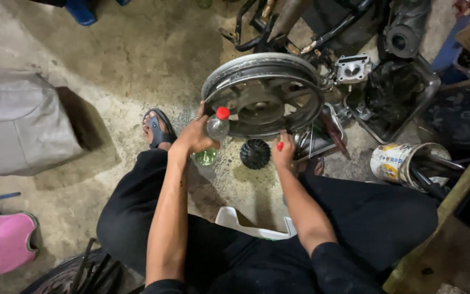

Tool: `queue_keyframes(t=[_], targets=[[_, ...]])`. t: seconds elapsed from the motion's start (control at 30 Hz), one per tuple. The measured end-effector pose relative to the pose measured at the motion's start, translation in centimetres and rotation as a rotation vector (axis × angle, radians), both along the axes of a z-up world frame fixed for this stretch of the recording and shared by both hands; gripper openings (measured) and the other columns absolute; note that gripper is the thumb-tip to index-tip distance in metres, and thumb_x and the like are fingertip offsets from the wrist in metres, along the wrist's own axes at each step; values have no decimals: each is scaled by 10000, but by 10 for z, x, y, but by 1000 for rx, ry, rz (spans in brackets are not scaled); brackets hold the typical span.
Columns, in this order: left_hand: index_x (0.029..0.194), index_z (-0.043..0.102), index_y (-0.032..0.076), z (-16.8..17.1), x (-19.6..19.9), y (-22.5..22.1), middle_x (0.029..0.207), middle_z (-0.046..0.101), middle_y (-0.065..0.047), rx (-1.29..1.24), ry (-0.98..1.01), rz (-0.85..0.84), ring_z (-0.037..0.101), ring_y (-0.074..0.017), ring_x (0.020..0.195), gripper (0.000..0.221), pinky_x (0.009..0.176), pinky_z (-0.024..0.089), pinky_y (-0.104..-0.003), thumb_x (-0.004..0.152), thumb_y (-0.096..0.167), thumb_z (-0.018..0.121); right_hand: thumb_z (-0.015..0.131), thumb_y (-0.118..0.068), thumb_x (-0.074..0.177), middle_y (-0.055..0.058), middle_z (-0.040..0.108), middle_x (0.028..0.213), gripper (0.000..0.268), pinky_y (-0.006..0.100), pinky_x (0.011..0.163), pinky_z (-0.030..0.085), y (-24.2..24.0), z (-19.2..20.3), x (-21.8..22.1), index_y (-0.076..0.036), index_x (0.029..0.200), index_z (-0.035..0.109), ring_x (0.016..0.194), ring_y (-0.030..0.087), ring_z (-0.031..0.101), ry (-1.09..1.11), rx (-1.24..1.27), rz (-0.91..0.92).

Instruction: Cleaning a motorcycle wheel rim using a brush and cleaning liquid from a bottle.

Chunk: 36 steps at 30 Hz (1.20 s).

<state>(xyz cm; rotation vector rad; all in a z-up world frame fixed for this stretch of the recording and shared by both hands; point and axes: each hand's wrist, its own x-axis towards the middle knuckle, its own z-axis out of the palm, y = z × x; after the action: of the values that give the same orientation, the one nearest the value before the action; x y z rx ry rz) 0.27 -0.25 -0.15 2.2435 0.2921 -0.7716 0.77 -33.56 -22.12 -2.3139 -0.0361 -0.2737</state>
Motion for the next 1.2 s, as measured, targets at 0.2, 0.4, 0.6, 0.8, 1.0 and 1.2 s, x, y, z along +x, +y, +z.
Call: queue_keyframes(t=[0.2, 0.4, 0.6, 0.8, 1.0, 1.2], targets=[[1440, 520, 97, -5, 2, 3, 1733, 61, -87, 7, 10, -25, 497, -476, 1356, 989, 1191, 418, -536, 582, 410, 899, 725, -261, 854, 71, 776, 987, 228, 426, 948, 565, 3, -51, 13, -308, 1070, 780, 1025, 320, 723, 381, -16, -6], [1441, 523, 127, -8, 1, -1, 1732, 61, -105, 39, 14, -28, 497, -472, 1362, 993, 1192, 416, -536, 572, 414, 909, 684, -129, 921, 71, 697, 899, 167, 409, 824, 543, -20, 8, 15, -219, 1050, 741, 862, 303, 703, -196, -141, -48], [1464, 526, 118, 0, 2, -1, 1735, 88, -58, 68, 48, -32, 520, -438, 1354, 1032, 1186, 416, -526, 558, 428, 909, 651, -57, 959, 105, 664, 957, 204, 380, 806, 567, -19, 52, 16, -140, 1127, 733, 906, 330, 698, -315, -167, -44], [1429, 544, 140, -11, 1, 0, 1737, 73, -48, 72, 32, -39, 524, -451, 1347, 977, 1190, 418, -535, 562, 436, 884, 716, -126, 881, 131, 695, 945, 224, 491, 864, 555, -28, -17, 22, -165, 1102, 715, 950, 392, 701, 114, -172, 83], [1416, 550, 130, -7, 3, 0, 1738, 75, -46, 91, 42, -48, 533, -442, 1343, 975, 1173, 439, -521, 554, 445, 879, 661, -89, 933, 109, 661, 929, 200, 405, 750, 569, -22, 61, 39, -179, 1099, 729, 875, 335, 702, -121, -133, -46], [1436, 531, 124, 1, 6, -1, 1738, 70, -54, 77, 72, -37, 512, -436, 1368, 982, 1189, 419, -521, 569, 432, 875, 683, -170, 899, 130, 665, 930, 184, 487, 823, 568, -6, 15, 21, -151, 1080, 713, 938, 396, 685, 111, -205, -7]])
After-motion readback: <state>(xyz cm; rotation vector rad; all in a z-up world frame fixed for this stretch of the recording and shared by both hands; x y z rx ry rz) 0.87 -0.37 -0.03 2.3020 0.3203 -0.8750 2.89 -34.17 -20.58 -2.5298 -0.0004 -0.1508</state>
